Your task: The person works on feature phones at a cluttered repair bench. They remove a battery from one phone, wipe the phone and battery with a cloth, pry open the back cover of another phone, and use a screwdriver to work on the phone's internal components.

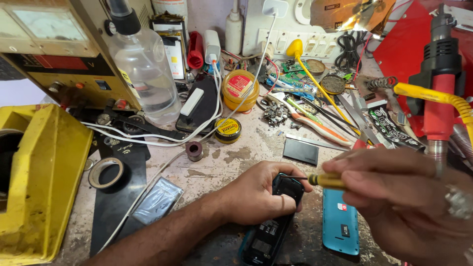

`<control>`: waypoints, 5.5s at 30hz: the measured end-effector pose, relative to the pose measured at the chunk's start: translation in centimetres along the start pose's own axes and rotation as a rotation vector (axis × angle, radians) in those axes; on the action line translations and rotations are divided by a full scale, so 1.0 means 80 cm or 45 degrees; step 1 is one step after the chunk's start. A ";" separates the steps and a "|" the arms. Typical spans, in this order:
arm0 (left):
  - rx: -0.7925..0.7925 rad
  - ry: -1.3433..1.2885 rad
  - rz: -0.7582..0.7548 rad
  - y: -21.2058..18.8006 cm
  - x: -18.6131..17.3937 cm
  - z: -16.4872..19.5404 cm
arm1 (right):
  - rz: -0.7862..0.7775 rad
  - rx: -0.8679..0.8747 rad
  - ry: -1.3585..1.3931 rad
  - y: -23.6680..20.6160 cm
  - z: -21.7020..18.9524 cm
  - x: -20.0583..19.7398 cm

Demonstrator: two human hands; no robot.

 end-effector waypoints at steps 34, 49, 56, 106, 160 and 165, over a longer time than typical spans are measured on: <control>-0.167 -0.191 -0.009 0.005 0.001 -0.012 | 0.176 0.091 0.133 -0.008 0.014 0.006; -0.152 -0.068 0.006 0.006 -0.003 0.000 | 0.261 0.357 0.218 -0.007 0.019 0.012; -0.049 0.292 0.112 -0.001 -0.008 0.010 | 0.277 0.238 0.240 -0.019 0.033 0.021; -0.180 0.370 0.434 -0.004 -0.039 0.033 | 0.209 0.306 0.375 -0.010 0.046 0.043; 0.331 0.805 1.011 -0.025 -0.063 0.085 | -0.692 0.256 -0.400 -0.009 0.077 0.102; 0.236 0.552 0.990 -0.018 -0.069 0.072 | -0.698 0.222 -0.552 -0.015 0.069 0.099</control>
Point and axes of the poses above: each hand's wrist, its own y-axis towards the middle knuckle, its own x-axis out of the palm, z = x × y, the point moved 4 cm from there along y, towards the middle knuckle, and after that the axes turned 9 degrees about z, right-handed, at the moved point
